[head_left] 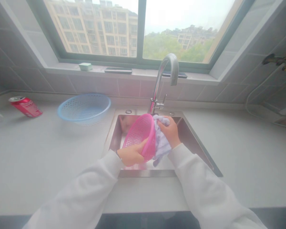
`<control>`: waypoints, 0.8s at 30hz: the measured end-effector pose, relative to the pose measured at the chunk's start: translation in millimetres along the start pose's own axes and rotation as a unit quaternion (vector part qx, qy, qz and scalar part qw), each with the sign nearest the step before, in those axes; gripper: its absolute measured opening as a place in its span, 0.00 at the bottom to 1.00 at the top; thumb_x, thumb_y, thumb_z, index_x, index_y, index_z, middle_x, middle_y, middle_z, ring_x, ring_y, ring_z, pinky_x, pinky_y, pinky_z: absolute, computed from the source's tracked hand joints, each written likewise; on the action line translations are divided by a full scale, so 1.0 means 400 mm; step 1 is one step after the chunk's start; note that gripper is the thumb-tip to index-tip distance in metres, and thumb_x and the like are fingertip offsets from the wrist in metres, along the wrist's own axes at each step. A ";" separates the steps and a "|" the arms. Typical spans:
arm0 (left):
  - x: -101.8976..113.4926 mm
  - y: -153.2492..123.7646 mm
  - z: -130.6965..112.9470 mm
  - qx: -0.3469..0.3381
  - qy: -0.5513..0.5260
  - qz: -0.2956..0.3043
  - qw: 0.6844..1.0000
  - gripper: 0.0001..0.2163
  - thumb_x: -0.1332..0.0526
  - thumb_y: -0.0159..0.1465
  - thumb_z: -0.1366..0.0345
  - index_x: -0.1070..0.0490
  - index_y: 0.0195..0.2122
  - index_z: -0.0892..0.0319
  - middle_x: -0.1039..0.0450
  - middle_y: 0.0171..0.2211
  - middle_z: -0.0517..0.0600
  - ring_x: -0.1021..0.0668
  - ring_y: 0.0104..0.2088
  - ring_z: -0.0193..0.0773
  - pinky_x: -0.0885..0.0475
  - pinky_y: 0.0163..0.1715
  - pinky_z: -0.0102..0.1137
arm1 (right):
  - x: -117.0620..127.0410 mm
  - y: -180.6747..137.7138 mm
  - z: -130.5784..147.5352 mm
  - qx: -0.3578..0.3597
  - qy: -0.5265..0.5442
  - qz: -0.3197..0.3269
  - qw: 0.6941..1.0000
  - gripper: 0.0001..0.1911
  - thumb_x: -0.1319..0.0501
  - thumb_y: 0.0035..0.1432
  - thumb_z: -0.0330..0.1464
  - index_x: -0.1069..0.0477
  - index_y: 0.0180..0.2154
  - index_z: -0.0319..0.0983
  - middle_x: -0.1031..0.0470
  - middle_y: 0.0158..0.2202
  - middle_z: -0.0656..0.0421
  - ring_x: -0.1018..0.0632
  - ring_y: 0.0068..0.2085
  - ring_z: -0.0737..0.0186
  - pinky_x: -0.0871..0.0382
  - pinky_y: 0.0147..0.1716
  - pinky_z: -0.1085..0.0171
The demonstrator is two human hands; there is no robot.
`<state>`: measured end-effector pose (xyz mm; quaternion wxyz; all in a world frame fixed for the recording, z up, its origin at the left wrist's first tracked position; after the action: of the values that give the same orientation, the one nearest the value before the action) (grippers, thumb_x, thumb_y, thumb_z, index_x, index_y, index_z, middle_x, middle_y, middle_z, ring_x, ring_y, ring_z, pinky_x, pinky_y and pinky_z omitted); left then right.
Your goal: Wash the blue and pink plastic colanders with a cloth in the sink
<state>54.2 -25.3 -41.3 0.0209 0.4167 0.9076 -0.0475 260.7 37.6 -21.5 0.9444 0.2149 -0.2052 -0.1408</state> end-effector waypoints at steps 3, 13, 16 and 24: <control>-0.008 0.000 0.002 -0.021 0.029 0.013 0.999 0.51 0.40 0.48 0.80 0.55 0.75 0.50 0.27 0.60 0.53 0.27 0.60 0.51 0.32 0.59 0.42 | 0.008 0.021 -0.019 -0.027 0.007 0.009 1.000 0.15 0.34 0.52 0.43 0.25 0.38 0.39 0.22 0.37 0.54 0.21 0.40 0.51 0.26 0.48 0.48; 0.036 0.020 -0.013 -0.139 -0.223 -0.094 0.960 0.49 0.38 0.47 0.80 0.46 0.71 0.46 0.31 0.64 0.54 0.27 0.63 0.55 0.29 0.60 0.45 | -0.072 -0.144 0.053 0.199 -0.122 0.236 0.943 0.45 0.31 0.52 0.41 0.44 0.69 0.46 0.47 0.70 0.47 0.44 0.71 0.39 0.42 0.67 0.40; 0.043 0.013 -0.034 -0.131 -0.243 -0.067 0.959 0.47 0.36 0.47 0.80 0.44 0.70 0.46 0.29 0.62 0.55 0.25 0.61 0.56 0.26 0.56 0.46 | -0.068 -0.143 0.032 0.243 -0.136 0.292 0.915 0.56 0.27 0.47 0.40 0.51 0.72 0.46 0.52 0.72 0.45 0.51 0.73 0.35 0.41 0.66 0.37; 0.050 0.000 -0.006 -0.050 -0.227 -0.029 0.972 0.51 0.35 0.44 0.81 0.44 0.71 0.45 0.22 0.53 0.51 0.19 0.51 0.48 0.25 0.48 0.37 | -0.027 -0.062 0.000 0.167 -0.060 0.149 0.973 0.28 0.32 0.57 0.39 0.29 0.60 0.49 0.33 0.62 0.52 0.31 0.64 0.46 0.38 0.66 0.44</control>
<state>41.3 -10.1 -40.6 0.2458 0.3665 0.8922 -0.0964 246.7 19.9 -36.8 0.8916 0.3274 -0.3117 0.0255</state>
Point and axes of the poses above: each hand's wrist, its own y-axis towards the middle knuckle, its own x-axis out of the back of the hand, z = x × y, the point moved 1 cm from there along y, towards the middle knuckle
